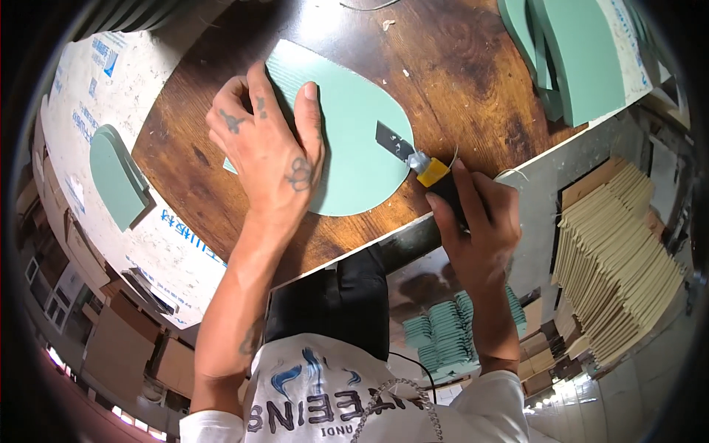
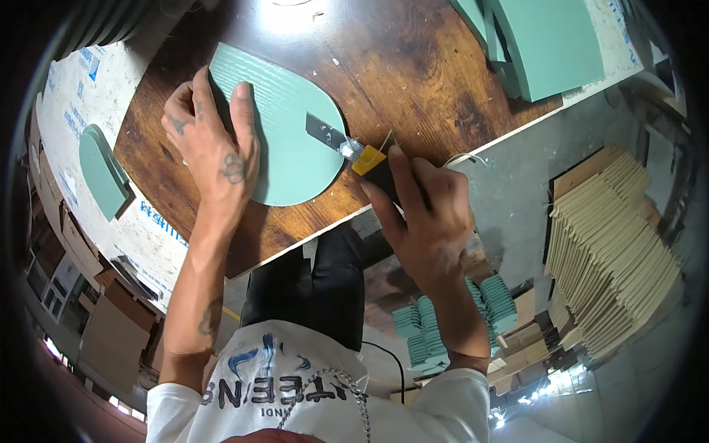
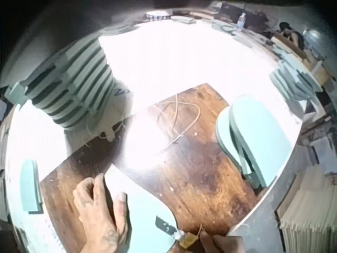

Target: Trimming the excess edges of semicircular green foam pieces using a utility knife.

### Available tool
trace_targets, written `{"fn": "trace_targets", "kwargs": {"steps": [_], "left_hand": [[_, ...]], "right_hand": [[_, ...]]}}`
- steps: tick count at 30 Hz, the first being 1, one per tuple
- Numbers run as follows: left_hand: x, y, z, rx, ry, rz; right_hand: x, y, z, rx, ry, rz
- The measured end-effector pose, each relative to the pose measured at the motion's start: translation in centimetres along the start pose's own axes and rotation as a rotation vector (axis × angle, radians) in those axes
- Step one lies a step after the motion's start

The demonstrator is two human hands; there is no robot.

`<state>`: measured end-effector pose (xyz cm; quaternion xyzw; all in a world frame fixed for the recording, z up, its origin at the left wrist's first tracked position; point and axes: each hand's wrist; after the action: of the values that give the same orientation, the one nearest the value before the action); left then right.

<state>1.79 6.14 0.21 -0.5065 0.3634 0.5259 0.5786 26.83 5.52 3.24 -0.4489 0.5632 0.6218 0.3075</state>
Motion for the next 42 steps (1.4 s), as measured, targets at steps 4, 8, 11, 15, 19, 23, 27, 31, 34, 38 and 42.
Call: {"fn": "trace_targets", "kwargs": {"steps": [4,8,11,15,19,23,27,31,34,38,42], "left_hand": [[0.2,0.0,-0.2,0.004,-0.023,-0.044],[0.3,0.2,-0.3,0.029,-0.046,-0.06],[0.4,0.7,-0.2,0.038,-0.076,-0.056],[0.4,1.2,2.2,0.16,-0.1,-0.107],[0.4,3.6,4.7,0.285,-0.039,-0.132],[1.8,1.2,3.2,0.005,-0.144,0.038],[1.4,1.5,3.6,0.068,-0.17,-0.039],[1.0,1.6,3.4,0.074,-0.193,-0.108],[0.9,1.7,3.1,0.069,-0.187,-0.144],[1.2,1.8,3.0,0.06,-0.199,-0.145],[0.8,1.5,3.1,0.052,-0.207,-0.144]], "right_hand": [[0.1,-0.2,1.5,-0.069,-0.026,0.014],[0.4,-0.2,4.2,-0.136,-0.045,0.077],[0.4,0.1,6.3,-0.196,-0.027,0.103],[-0.3,-0.7,8.4,-0.298,-0.019,0.101],[0.8,0.0,5.2,-0.235,-0.006,0.107],[1.4,1.3,4.1,-0.166,-0.066,0.12],[0.6,1.2,4.6,-0.14,-0.05,0.087],[0.8,1.3,6.2,-0.201,-0.051,0.085],[0.9,1.7,7.8,-0.219,-0.008,0.087],[1.7,3.1,10.7,-0.271,-0.016,0.052],[2.6,5.0,14.6,-0.305,-0.048,0.067]]}}
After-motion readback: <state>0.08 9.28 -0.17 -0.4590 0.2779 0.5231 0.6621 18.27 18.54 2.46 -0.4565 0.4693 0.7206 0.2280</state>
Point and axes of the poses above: each hand's wrist, its own z-axis towards the middle knuckle, its own x-axis out of the palm, y = z × x, and after that the axes turned 15 degrees about x, right-handed
